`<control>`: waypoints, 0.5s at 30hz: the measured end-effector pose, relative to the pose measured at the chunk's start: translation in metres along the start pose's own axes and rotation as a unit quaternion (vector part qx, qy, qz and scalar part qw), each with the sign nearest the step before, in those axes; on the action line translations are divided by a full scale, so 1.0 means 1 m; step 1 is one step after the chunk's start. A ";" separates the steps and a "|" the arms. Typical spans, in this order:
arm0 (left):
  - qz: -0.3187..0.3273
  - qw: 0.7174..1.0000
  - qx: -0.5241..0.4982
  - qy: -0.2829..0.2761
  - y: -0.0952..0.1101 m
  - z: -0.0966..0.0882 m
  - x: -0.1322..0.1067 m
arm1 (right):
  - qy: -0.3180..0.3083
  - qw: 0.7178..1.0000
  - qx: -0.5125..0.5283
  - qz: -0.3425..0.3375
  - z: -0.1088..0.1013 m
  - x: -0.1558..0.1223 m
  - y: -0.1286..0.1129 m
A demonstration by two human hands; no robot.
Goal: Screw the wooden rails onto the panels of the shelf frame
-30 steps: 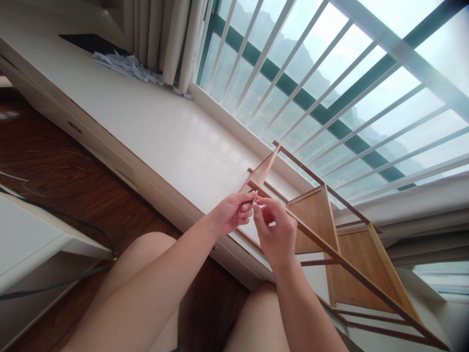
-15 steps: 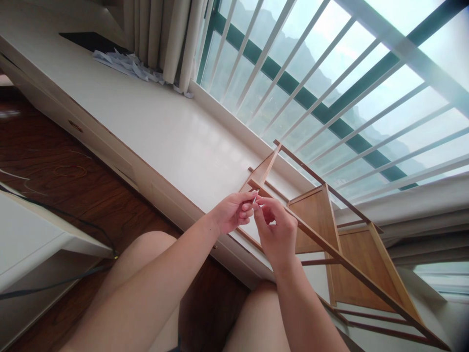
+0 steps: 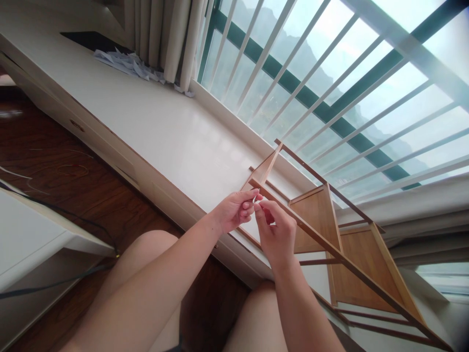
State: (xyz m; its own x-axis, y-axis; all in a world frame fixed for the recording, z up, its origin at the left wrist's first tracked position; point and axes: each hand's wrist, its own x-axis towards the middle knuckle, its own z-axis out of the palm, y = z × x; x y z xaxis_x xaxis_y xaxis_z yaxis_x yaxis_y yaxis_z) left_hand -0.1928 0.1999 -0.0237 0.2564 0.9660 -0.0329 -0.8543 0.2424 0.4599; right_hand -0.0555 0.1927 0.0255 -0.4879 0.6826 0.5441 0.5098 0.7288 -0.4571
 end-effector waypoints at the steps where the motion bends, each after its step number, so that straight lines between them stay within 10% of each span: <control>1: 0.005 1.000 0.002 0.002 -0.001 0.000 0.000 | -0.002 1.000 0.004 0.008 0.001 -0.002 0.001; 15: 0.016 1.000 0.017 0.005 -0.001 0.001 0.000 | -0.002 0.990 0.083 0.111 0.010 -0.008 0.006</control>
State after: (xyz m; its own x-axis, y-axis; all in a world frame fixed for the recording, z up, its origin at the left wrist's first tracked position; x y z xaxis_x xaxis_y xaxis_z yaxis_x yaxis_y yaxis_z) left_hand -0.1914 0.1994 -0.0238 0.2234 0.9744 -0.0266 -0.8465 0.2075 0.4903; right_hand -0.0560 0.1923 0.0117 -0.3799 0.8265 0.4154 0.4806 0.5600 -0.6749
